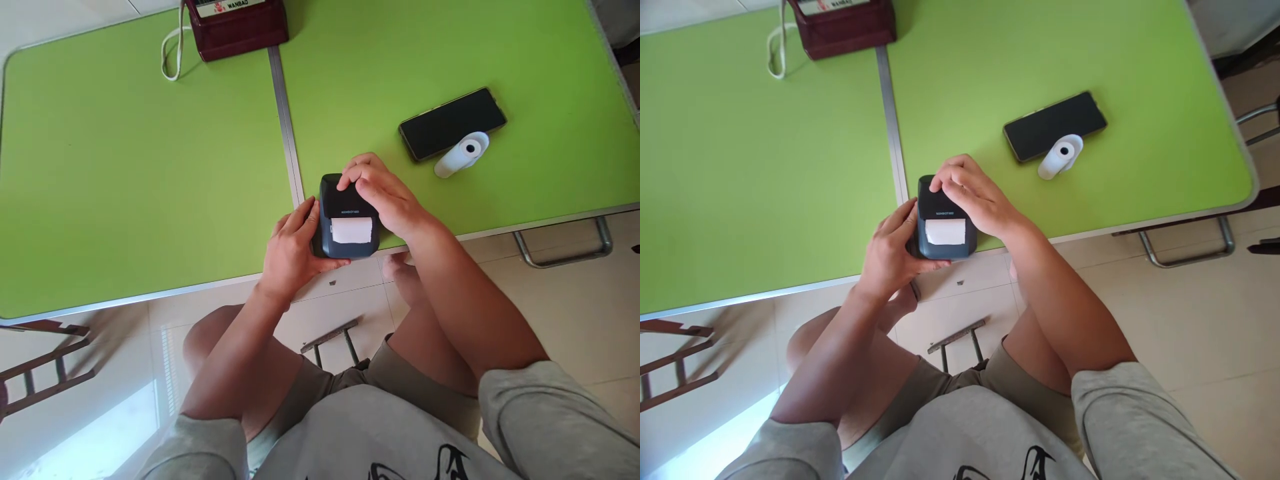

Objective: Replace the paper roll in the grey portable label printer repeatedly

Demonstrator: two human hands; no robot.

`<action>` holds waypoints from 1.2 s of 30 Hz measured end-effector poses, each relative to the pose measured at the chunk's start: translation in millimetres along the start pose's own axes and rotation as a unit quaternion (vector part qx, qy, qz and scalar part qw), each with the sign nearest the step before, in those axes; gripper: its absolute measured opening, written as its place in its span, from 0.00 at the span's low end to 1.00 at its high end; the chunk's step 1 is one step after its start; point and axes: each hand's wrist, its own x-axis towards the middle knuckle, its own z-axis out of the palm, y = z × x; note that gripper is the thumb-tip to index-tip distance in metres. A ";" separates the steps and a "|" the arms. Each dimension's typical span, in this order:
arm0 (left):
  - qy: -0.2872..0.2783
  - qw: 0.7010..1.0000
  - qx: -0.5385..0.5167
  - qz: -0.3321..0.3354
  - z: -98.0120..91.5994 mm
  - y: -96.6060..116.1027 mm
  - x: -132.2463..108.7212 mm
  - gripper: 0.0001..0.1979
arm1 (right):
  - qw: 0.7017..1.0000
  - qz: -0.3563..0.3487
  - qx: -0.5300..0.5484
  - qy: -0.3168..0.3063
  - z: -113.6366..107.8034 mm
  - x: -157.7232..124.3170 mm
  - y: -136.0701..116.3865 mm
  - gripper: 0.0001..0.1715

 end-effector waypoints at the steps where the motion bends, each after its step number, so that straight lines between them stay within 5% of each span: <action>1: 0.000 1.000 -0.002 0.001 -0.5 0.2 0.1 0.58 | 1.000 -0.002 0.004 0.000 1.0 0.0 0.5 0.25; 6: 0.000 1.000 -0.003 -0.005 -1.5 2.2 -1.4 0.55 | 1.000 -0.008 -0.015 0.019 2.3 -2.6 0.4 0.15; 10: 0.005 1.000 0.006 -0.010 0.4 2.9 -3.2 0.55 | 0.998 0.003 -0.052 -0.029 -10.7 -2.9 -9.1 0.23; 19: 0.018 0.999 0.025 0.016 3.1 5.4 -4.6 0.52 | 0.977 -0.001 -0.206 -0.055 -23.1 5.8 -41.2 0.21; 24: 0.027 0.999 0.027 0.027 5.3 2.0 -5.8 0.52 | 0.964 0.002 -0.264 0.022 -14.8 6.8 -55.7 0.10; 29: 0.026 0.999 0.028 0.026 6.2 0.8 -6.1 0.53 | 0.935 0.053 -0.318 0.148 1.8 6.7 -67.9 0.12; 36: 0.021 0.999 0.027 0.030 4.3 1.9 -4.5 0.53 | 0.940 0.061 -0.322 0.092 3.1 3.4 -49.0 0.09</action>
